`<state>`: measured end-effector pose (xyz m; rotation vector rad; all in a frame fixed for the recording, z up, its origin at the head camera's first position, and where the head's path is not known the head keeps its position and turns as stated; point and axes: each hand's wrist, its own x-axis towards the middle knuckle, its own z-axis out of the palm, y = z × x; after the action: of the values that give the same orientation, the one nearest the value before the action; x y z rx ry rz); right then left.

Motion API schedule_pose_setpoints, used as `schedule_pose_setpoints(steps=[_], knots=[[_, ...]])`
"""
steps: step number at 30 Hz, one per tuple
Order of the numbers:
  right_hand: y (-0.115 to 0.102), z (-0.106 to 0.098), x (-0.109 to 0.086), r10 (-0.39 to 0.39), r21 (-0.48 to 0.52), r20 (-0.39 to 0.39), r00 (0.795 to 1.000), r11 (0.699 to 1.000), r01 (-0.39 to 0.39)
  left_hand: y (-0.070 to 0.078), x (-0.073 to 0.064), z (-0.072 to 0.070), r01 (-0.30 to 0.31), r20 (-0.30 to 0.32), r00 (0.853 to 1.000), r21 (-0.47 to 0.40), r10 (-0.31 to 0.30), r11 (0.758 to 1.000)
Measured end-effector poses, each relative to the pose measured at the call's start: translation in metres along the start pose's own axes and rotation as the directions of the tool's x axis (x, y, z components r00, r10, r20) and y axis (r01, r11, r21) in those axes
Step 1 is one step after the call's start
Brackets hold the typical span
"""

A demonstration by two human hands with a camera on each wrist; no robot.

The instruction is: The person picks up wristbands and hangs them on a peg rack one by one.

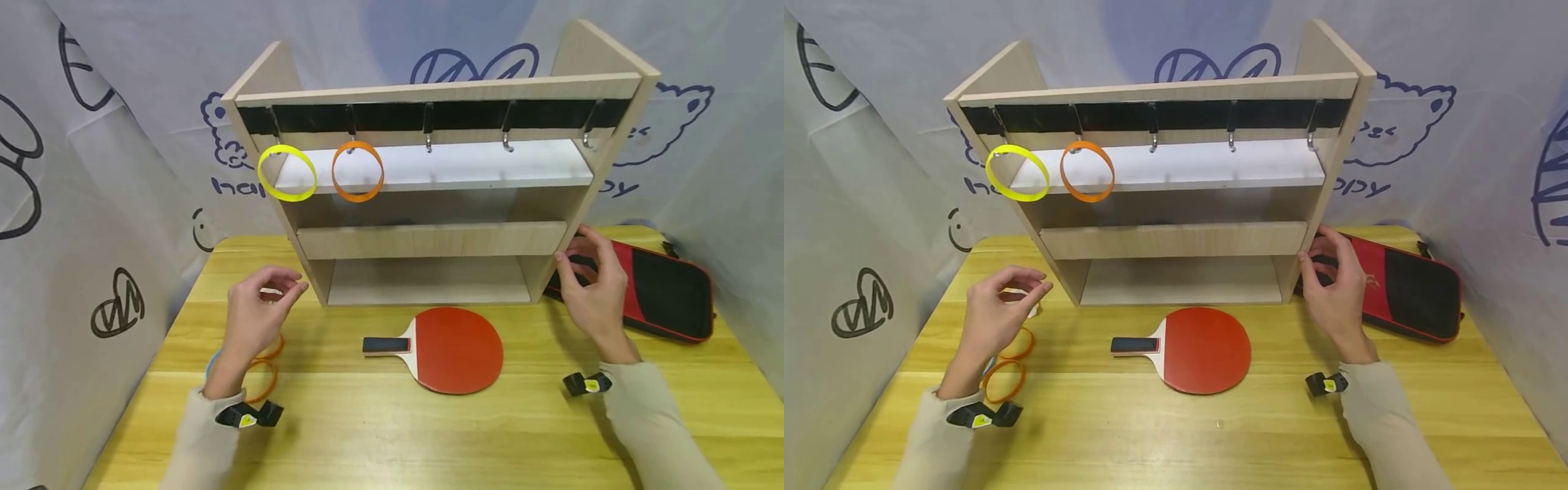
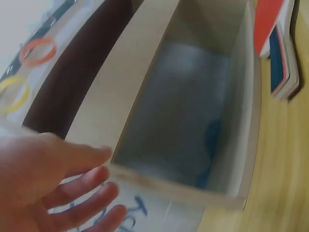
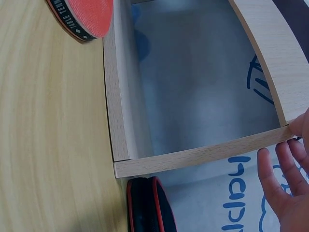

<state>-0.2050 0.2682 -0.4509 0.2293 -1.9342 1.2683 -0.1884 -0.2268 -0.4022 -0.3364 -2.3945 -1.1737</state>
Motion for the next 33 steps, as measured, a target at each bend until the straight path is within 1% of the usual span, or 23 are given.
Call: schedule_pose_setpoints(steps=[4,7,9,11,15,17,21,24,26,28,33], knots=[[0.003,0.001,0.000,0.001,-0.004,-0.003,1.000,1.000,-0.001,-0.011,-0.001,-0.017,0.027,0.103,0.994,0.037,-0.030,0.999],[0.003,0.001,0.000,0.003,-0.003,0.002,1.000,1.000,-0.003,-0.018,-0.001,-0.027,0.047,0.186,0.981,0.063,-0.058,0.997],[0.002,0.000,0.000,0.004,0.000,0.001,1.000,1.000,-0.004,-0.022,0.000,-0.032,0.058,0.245,0.966,0.085,-0.078,0.995],[0.000,0.000,0.000,0.006,0.004,0.002,1.000,1.000,-0.006,-0.027,0.001,-0.037,0.072,0.300,0.949,0.107,-0.101,0.992],[-0.002,-0.001,0.001,0.010,0.009,0.008,1.000,1.000,-0.010,-0.038,0.002,-0.045,0.093,0.382,0.913,0.154,-0.146,0.984],[-0.001,-0.001,0.001,0.010,0.009,0.011,1.000,1.000,-0.011,-0.043,0.002,-0.048,0.106,0.411,0.895,0.179,-0.172,0.978],[0.001,0.000,0.001,0.004,0.002,0.006,1.000,1.000,-0.004,-0.052,0.001,-0.054,0.137,0.465,0.855,0.227,-0.231,0.964],[0.001,0.000,0.001,-0.003,-0.007,0.005,1.000,1.000,0.003,-0.056,-0.001,-0.057,0.168,0.498,0.821,0.259,-0.280,0.951],[0.001,0.000,0.001,-0.005,-0.011,0.006,1.000,1.000,0.005,-0.059,-0.002,-0.058,0.181,0.510,0.802,0.288,-0.310,0.940],[0.001,0.000,0.001,-0.005,-0.012,0.007,1.000,1.000,0.005,-0.061,-0.002,-0.060,0.184,0.515,0.790,0.319,-0.333,0.930],[0.000,0.000,0.000,-0.006,-0.015,0.005,1.000,1.000,0.006,-0.066,-0.002,-0.062,0.169,0.523,0.769,0.388,-0.367,0.906]])
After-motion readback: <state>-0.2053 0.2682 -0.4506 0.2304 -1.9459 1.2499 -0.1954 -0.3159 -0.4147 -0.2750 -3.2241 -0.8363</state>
